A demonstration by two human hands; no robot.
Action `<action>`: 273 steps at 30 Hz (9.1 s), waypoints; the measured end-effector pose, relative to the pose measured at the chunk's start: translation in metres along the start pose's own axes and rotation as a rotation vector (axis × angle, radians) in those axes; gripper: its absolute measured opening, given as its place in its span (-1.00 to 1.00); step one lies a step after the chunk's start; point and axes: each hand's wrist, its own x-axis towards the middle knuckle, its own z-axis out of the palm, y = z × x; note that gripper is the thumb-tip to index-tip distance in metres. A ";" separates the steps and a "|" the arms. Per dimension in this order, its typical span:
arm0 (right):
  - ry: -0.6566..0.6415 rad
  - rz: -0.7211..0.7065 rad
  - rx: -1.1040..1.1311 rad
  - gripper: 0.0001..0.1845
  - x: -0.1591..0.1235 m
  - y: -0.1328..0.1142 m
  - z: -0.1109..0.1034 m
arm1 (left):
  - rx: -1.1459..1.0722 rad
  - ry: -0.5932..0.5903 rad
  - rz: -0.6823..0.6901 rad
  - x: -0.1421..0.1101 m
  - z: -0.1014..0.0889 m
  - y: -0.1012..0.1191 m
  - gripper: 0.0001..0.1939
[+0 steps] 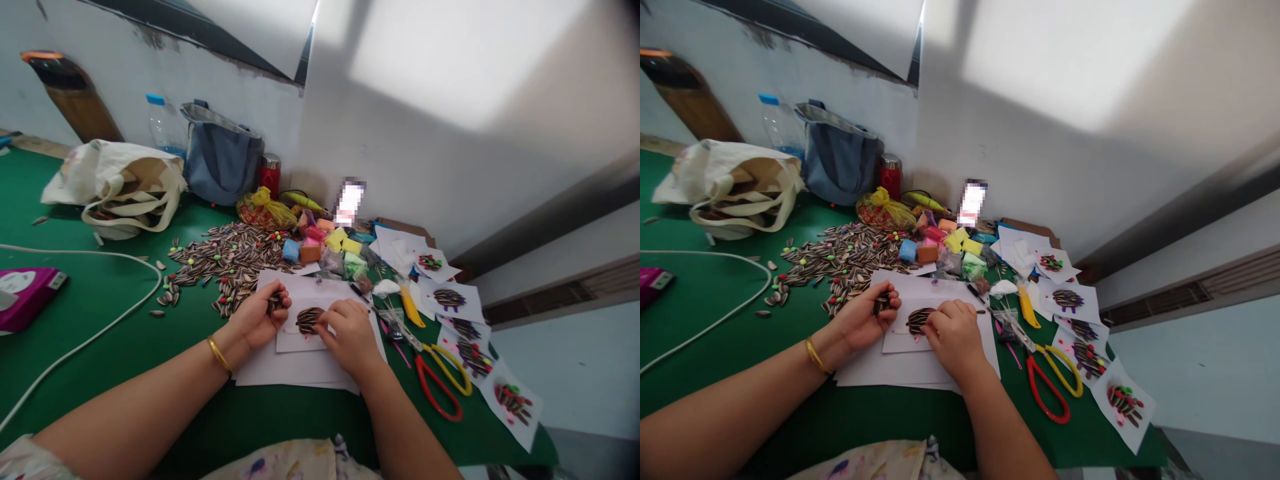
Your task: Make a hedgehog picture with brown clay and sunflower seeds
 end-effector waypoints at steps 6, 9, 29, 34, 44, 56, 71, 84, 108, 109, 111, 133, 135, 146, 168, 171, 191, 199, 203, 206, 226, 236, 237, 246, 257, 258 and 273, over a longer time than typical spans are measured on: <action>0.183 -0.083 0.089 -0.87 0.000 -0.019 0.005 | -0.057 -0.060 -0.072 -0.010 0.006 -0.007 -0.84; 0.155 -0.182 0.084 -0.83 0.001 -0.035 0.013 | -0.061 -0.117 -0.107 -0.017 0.009 -0.016 -0.83; 0.159 -0.164 0.097 -0.79 0.003 -0.039 0.021 | 0.015 -0.272 -0.188 -0.022 0.006 -0.028 -0.86; 0.177 -0.142 0.125 -0.75 0.002 -0.036 0.018 | 0.021 -0.256 -0.181 -0.020 0.003 -0.029 -0.86; 0.233 -0.105 0.209 -0.73 0.001 -0.032 0.015 | 0.035 -0.225 -0.139 -0.021 0.005 -0.028 -0.86; 0.278 0.213 0.490 -0.81 -0.001 -0.019 0.022 | 0.246 -0.227 -0.134 -0.028 0.011 -0.022 -0.85; 0.241 0.052 0.419 -0.90 0.004 -0.014 0.012 | 0.406 -0.190 -0.099 -0.025 0.008 -0.022 -0.79; 0.148 0.282 0.196 -0.89 0.012 0.030 0.018 | 0.203 -0.069 -0.014 -0.020 0.010 -0.010 -0.86; -0.057 0.222 -0.009 -0.87 0.016 0.024 0.029 | 0.153 0.010 0.027 -0.012 0.007 -0.010 -0.90; -0.061 0.218 -0.022 -0.88 0.016 0.023 0.029 | 0.149 0.010 0.026 -0.012 0.006 -0.010 -0.90; -0.067 0.210 -0.046 -0.88 0.016 0.022 0.028 | 0.147 0.012 0.025 -0.011 0.006 -0.010 -0.90; 0.041 0.156 -0.058 -0.82 0.010 0.011 0.014 | -0.043 -0.018 -0.108 -0.016 0.010 -0.005 -0.76; 0.117 0.136 -0.004 -0.81 0.009 0.004 0.011 | -0.060 -0.054 -0.098 -0.018 0.011 -0.006 -0.68; 0.078 -0.066 0.061 -0.78 0.012 -0.038 0.018 | 0.015 -0.334 -0.279 -0.025 0.010 -0.026 -0.50; 0.188 0.147 0.524 -0.85 0.010 -0.016 0.010 | 0.366 -0.231 -0.136 -0.025 0.007 -0.023 -0.86; 0.162 0.154 0.534 -0.85 0.009 -0.014 0.009 | 0.388 -0.227 -0.119 -0.024 0.007 -0.021 -0.84; 0.146 0.430 0.513 -0.84 0.005 0.020 0.006 | 0.339 -0.046 0.025 -0.015 0.006 -0.015 -0.89; -0.080 0.394 0.349 -0.90 0.005 0.035 0.009 | 0.248 0.010 0.026 -0.012 0.007 -0.010 -0.92; -0.059 0.352 0.262 -0.88 0.006 0.029 0.013 | 0.239 0.014 0.021 -0.012 0.007 -0.011 -0.93; -0.049 0.337 0.248 -0.87 0.007 0.027 0.016 | 0.243 0.005 0.025 -0.012 0.006 -0.011 -0.94; -0.122 0.213 -0.061 -0.89 0.012 0.016 0.019 | 0.242 0.004 0.025 -0.012 0.006 -0.011 -0.94; -0.133 0.198 -0.126 -0.88 0.013 0.012 0.019 | 0.237 0.026 0.013 -0.011 0.007 -0.012 -0.96; -0.133 0.199 -0.123 -0.89 0.013 0.012 0.019 | 0.224 0.029 0.003 -0.011 0.007 -0.011 -0.97; -0.060 0.182 -0.026 -0.88 0.007 0.014 0.009 | -0.014 -0.062 -0.078 -0.015 0.008 -0.008 -0.72; 0.082 -0.019 0.146 -0.81 0.008 -0.023 0.011 | 0.044 -0.236 -0.183 -0.022 0.011 -0.012 -0.49; 0.080 -0.008 0.142 -0.82 0.008 -0.025 0.012 | 0.047 -0.239 -0.194 -0.022 0.011 -0.013 -0.48; 0.138 0.081 0.260 -0.84 0.009 -0.026 0.011 | 0.105 -0.205 -0.203 -0.024 0.012 -0.019 -0.58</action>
